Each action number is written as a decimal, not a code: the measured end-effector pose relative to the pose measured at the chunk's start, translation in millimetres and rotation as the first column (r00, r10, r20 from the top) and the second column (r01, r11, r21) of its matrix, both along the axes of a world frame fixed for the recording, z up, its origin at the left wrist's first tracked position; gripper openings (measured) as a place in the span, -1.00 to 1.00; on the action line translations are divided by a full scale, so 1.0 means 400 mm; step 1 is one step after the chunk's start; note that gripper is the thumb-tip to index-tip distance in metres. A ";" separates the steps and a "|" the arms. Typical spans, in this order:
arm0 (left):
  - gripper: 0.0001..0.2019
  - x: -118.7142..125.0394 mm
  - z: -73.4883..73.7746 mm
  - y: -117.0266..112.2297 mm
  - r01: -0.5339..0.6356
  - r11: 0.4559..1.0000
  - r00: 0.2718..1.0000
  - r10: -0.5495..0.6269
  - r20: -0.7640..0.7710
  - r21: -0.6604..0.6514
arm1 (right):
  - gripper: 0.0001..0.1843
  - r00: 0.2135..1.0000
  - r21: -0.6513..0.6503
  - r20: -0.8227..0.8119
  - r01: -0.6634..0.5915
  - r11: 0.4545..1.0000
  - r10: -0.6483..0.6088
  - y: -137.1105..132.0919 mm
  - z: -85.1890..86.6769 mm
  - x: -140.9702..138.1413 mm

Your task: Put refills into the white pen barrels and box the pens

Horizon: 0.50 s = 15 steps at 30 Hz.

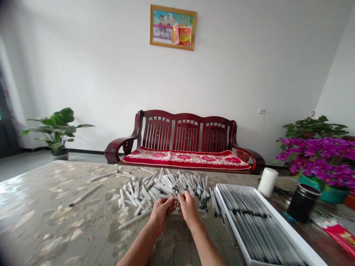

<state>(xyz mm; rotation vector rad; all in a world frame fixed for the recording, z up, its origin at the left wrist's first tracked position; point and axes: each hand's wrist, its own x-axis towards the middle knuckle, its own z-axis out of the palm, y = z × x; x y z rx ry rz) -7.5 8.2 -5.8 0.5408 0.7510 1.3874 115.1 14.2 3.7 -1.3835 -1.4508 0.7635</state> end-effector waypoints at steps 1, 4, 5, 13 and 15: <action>-0.70 0.000 -0.005 0.000 -0.006 1.000 1.000 0.006 -0.003 -0.006 | -0.55 0.999 0.047 0.042 0.023 0.999 -0.025 0.001 -0.004 0.000; -0.71 -0.001 -0.013 0.002 -0.023 1.000 1.000 0.023 -0.010 -0.020 | -0.46 0.994 0.073 0.099 0.041 0.997 -0.048 0.002 -0.013 0.000; -0.71 -0.002 -0.014 0.002 -0.026 0.999 1.000 0.026 -0.011 -0.021 | -0.44 0.996 0.036 0.081 0.029 0.999 -0.032 0.001 -0.017 0.000; -0.71 -0.002 -0.014 -0.006 -0.008 1.000 0.999 0.007 -0.044 -0.017 | -0.53 0.994 0.160 0.069 0.068 0.985 -0.080 -0.008 -0.047 -0.001; -0.72 0.000 -0.013 -0.009 -0.014 1.000 0.999 0.013 -0.051 -0.016 | -0.49 0.986 0.183 0.121 0.092 0.979 -0.116 -0.012 -0.043 0.003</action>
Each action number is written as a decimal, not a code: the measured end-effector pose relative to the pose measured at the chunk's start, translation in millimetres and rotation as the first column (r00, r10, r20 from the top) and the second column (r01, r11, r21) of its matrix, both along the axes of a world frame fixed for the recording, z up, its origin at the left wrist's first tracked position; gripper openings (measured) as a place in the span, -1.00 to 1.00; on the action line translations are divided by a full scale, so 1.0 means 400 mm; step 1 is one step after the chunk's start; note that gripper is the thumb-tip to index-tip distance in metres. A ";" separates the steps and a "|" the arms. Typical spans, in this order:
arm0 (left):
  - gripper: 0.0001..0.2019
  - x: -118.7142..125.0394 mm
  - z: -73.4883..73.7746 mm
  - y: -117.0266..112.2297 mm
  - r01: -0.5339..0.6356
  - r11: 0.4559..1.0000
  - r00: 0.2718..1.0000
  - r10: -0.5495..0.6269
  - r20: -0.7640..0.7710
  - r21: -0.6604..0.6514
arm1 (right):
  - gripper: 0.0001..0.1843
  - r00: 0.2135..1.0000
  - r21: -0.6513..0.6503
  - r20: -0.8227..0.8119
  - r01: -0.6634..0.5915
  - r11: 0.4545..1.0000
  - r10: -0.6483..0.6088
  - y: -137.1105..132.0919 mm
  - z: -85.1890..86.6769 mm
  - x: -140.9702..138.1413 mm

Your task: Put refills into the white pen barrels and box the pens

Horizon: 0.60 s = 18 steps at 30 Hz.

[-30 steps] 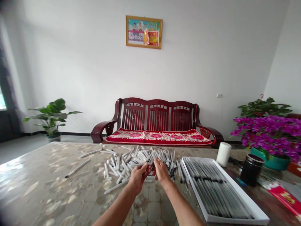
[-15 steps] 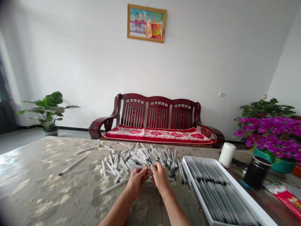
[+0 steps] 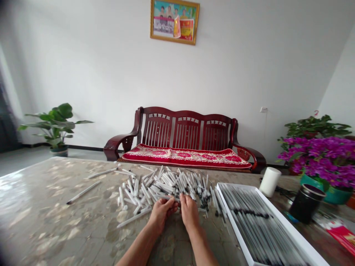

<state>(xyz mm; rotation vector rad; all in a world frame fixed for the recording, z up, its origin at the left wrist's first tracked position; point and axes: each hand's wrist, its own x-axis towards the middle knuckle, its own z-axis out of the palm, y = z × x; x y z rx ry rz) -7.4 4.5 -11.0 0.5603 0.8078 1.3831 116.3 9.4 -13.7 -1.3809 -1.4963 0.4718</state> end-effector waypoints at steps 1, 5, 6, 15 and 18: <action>-0.73 0.000 0.001 -0.001 0.001 1.000 1.000 -0.001 -0.001 -0.002 | -0.48 1.000 -0.003 0.007 -0.007 1.000 0.007 -0.003 0.001 0.003; -0.73 0.001 0.006 -0.004 0.017 1.000 1.000 -0.017 -0.002 -0.022 | -0.58 0.995 0.015 -0.003 -0.102 0.995 0.102 -0.014 0.001 0.011; -0.74 0.001 0.007 -0.004 0.017 1.000 1.000 -0.017 -0.007 -0.022 | -0.60 0.994 0.015 0.010 -0.106 0.994 0.106 -0.015 -0.001 0.012; -0.77 0.008 0.004 -0.004 0.015 0.999 0.999 -0.016 -0.042 -0.035 | -0.58 0.998 -0.007 0.026 -0.049 0.999 0.049 -0.018 0.004 0.010; -0.76 0.012 0.007 -0.010 0.021 0.999 0.997 -0.023 -0.073 -0.026 | -0.57 1.000 0.001 0.017 0.014 1.000 -0.014 -0.010 0.000 0.010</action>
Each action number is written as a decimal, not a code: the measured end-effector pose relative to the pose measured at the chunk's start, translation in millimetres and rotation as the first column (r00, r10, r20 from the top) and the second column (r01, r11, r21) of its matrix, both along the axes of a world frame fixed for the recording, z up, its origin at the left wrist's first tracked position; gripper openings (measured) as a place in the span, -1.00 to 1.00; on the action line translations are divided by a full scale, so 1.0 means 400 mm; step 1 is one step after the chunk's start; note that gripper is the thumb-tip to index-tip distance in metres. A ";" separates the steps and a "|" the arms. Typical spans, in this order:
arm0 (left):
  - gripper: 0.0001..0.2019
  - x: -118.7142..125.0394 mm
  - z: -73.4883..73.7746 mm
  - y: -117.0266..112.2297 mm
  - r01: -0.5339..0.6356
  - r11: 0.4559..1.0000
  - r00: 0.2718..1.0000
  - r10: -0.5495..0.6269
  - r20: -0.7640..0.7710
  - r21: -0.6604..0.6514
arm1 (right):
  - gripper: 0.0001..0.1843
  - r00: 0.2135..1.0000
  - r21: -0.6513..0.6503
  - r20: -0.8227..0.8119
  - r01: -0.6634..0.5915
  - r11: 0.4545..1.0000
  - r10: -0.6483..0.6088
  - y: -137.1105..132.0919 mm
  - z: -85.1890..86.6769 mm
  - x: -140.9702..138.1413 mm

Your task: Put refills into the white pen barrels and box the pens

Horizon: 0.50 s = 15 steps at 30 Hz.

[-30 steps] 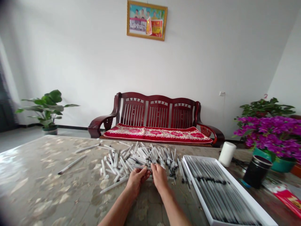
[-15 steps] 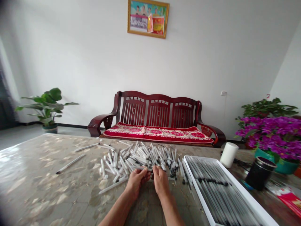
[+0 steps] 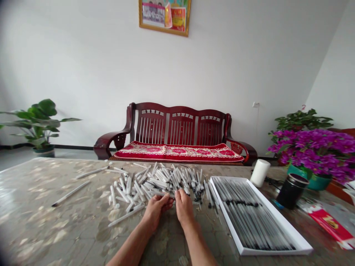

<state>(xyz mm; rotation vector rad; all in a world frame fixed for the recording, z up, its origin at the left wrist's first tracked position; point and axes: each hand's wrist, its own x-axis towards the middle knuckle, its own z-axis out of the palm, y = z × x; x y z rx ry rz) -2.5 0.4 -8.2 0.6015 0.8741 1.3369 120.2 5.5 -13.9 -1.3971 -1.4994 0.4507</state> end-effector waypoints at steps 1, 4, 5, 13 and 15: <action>-0.75 0.003 0.001 -0.002 0.000 1.000 1.000 0.000 -0.009 0.007 | -0.54 1.000 -0.010 -0.010 0.026 1.000 -0.026 0.004 -0.002 0.001; -0.71 0.013 0.001 -0.006 -0.014 1.000 1.000 0.014 -0.013 0.022 | -0.50 0.998 -0.050 -0.049 0.024 0.998 -0.027 0.010 -0.005 0.004; -0.70 0.016 0.000 -0.006 -0.020 1.000 1.000 0.020 -0.009 0.022 | -0.50 0.998 -0.052 -0.058 0.005 0.999 -0.008 0.009 -0.005 0.005; -0.64 0.027 -0.001 -0.007 -0.064 0.995 0.997 0.067 -0.029 0.079 | -0.50 0.998 -0.034 -0.060 -0.012 0.999 0.010 0.005 -0.005 -0.001; -0.65 0.033 0.003 -0.009 -0.063 0.991 0.997 0.067 -0.033 0.118 | -0.45 0.994 -0.061 -0.107 -0.009 0.998 0.002 0.008 -0.003 0.000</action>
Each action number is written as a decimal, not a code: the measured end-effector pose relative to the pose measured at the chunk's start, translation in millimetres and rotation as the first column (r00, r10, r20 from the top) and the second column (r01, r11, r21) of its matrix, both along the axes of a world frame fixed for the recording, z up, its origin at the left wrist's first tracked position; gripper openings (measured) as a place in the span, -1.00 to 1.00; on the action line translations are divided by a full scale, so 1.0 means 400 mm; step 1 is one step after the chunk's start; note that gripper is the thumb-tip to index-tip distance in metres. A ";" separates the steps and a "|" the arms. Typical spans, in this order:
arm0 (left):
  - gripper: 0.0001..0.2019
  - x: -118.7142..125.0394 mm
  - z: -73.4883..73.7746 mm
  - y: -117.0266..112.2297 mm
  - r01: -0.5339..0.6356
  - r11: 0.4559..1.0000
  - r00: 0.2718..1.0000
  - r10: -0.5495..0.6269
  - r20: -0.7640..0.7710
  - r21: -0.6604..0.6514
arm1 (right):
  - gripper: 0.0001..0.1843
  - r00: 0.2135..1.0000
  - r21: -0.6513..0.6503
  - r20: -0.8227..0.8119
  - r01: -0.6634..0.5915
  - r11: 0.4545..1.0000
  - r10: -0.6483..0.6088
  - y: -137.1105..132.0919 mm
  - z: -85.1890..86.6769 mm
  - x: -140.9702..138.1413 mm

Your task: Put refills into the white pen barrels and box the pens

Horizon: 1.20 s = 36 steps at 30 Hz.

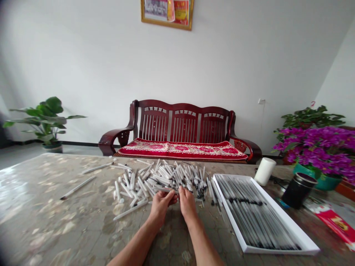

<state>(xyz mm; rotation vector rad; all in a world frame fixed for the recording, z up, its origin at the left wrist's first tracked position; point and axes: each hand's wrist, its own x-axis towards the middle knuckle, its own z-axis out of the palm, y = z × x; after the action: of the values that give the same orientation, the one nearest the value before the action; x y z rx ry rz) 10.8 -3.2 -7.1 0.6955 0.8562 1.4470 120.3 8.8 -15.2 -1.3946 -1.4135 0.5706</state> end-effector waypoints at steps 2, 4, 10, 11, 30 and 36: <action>-0.67 0.003 0.005 -0.001 0.030 0.999 1.000 -0.029 -0.006 0.018 | -0.43 0.997 -0.035 -0.073 -0.014 0.999 0.011 -0.001 0.006 0.006; -0.71 -0.001 0.013 0.000 0.113 0.994 0.994 -0.113 -0.007 0.000 | -0.44 0.984 -0.080 -0.180 -0.026 0.996 0.011 -0.008 0.016 0.018; -0.62 -0.053 0.045 -0.003 0.506 0.832 0.863 -0.490 0.124 -0.226 | -0.45 0.959 -0.146 -0.282 -0.087 0.986 0.043 -0.028 0.045 0.057; -0.57 -0.059 0.048 -0.006 0.596 0.763 0.802 -0.579 0.149 -0.250 | -0.46 0.964 -0.138 -0.256 -0.104 0.985 0.065 -0.029 0.045 0.059; -0.88 -0.040 0.023 0.016 0.166 0.972 0.953 -0.115 0.280 -0.165 | -0.74 0.596 -0.261 0.798 0.476 0.840 -0.089 -0.046 0.074 0.241; -0.85 -0.031 0.013 0.021 0.087 0.983 0.958 -0.038 0.283 -0.163 | -0.80 0.532 -0.230 0.845 0.458 0.859 -0.058 -0.045 0.057 0.243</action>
<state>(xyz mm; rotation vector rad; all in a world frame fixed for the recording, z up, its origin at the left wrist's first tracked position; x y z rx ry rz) -1.4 5.2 -2.1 0.3721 0.7230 1.3556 217.4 -9.4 7.6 -2.4052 -1.7807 -0.0447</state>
